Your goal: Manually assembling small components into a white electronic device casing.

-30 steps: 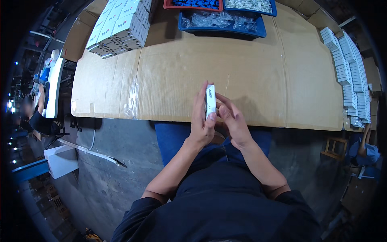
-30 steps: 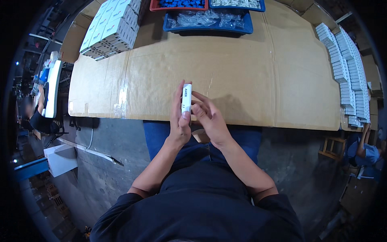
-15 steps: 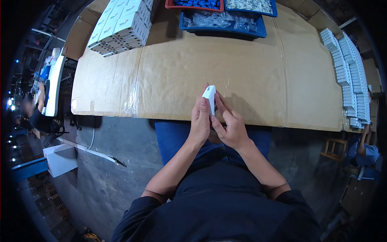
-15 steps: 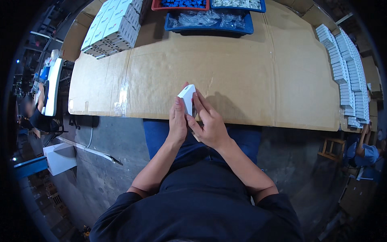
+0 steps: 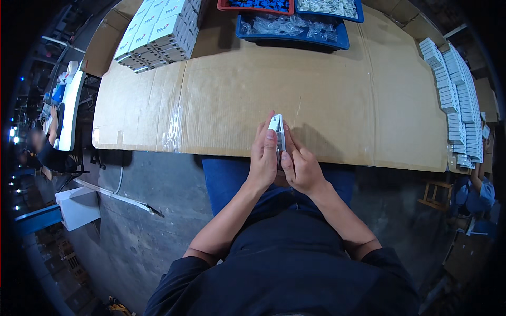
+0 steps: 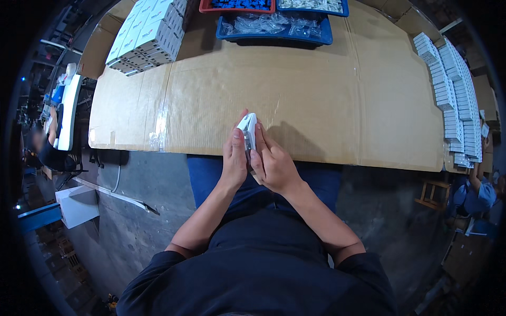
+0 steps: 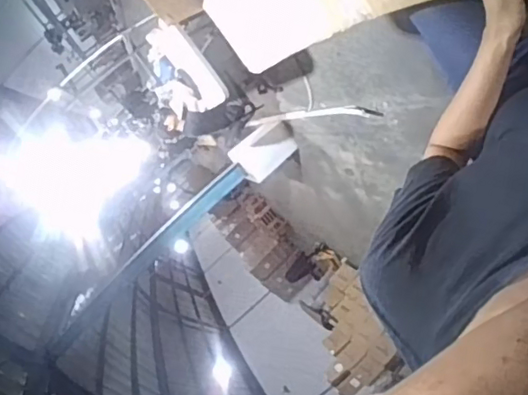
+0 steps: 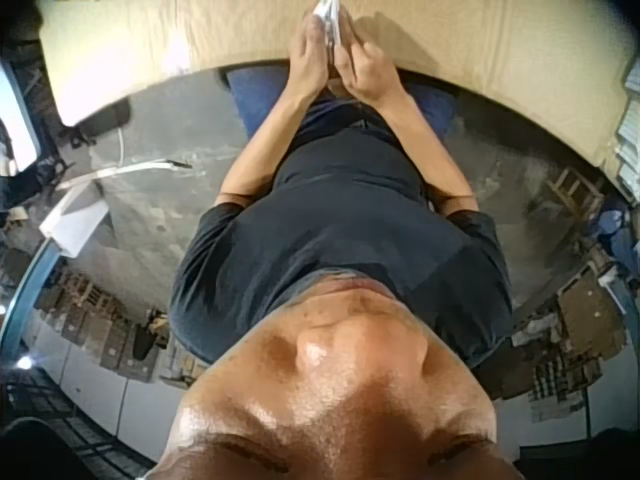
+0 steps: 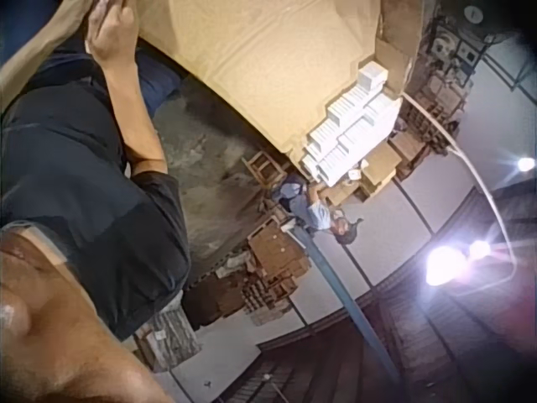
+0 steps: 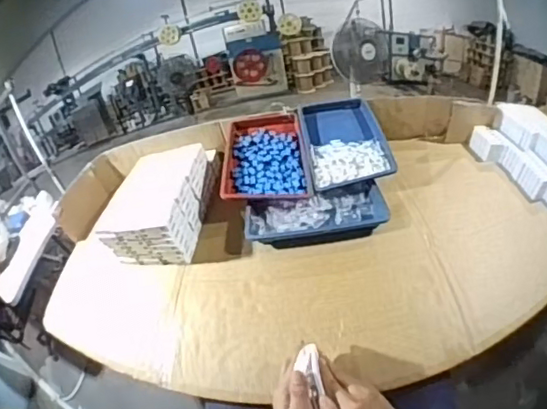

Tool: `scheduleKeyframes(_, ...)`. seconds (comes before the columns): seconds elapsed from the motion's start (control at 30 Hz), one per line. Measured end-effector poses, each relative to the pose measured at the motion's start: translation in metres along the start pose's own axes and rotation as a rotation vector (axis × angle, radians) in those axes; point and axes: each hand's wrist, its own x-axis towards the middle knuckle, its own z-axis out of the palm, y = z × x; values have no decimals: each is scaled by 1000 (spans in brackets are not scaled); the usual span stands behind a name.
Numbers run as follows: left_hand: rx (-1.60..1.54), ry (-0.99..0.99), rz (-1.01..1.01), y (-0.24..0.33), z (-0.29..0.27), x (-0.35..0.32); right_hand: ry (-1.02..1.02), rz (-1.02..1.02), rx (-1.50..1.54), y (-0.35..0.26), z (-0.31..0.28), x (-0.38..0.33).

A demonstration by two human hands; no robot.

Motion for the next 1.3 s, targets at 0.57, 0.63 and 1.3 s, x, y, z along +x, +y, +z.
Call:
scheduleKeyframes(0.57,253,6,392,8,1,5,112,726,1003,-26,-5,28)
scheduleKeyframes(0.63,280,51,403,5,1,6,208,737,1069,-32,6,27)
scheduleKeyframes(1.3,373,136,523,-10,-2,13,260,650,807,-33,20,13)
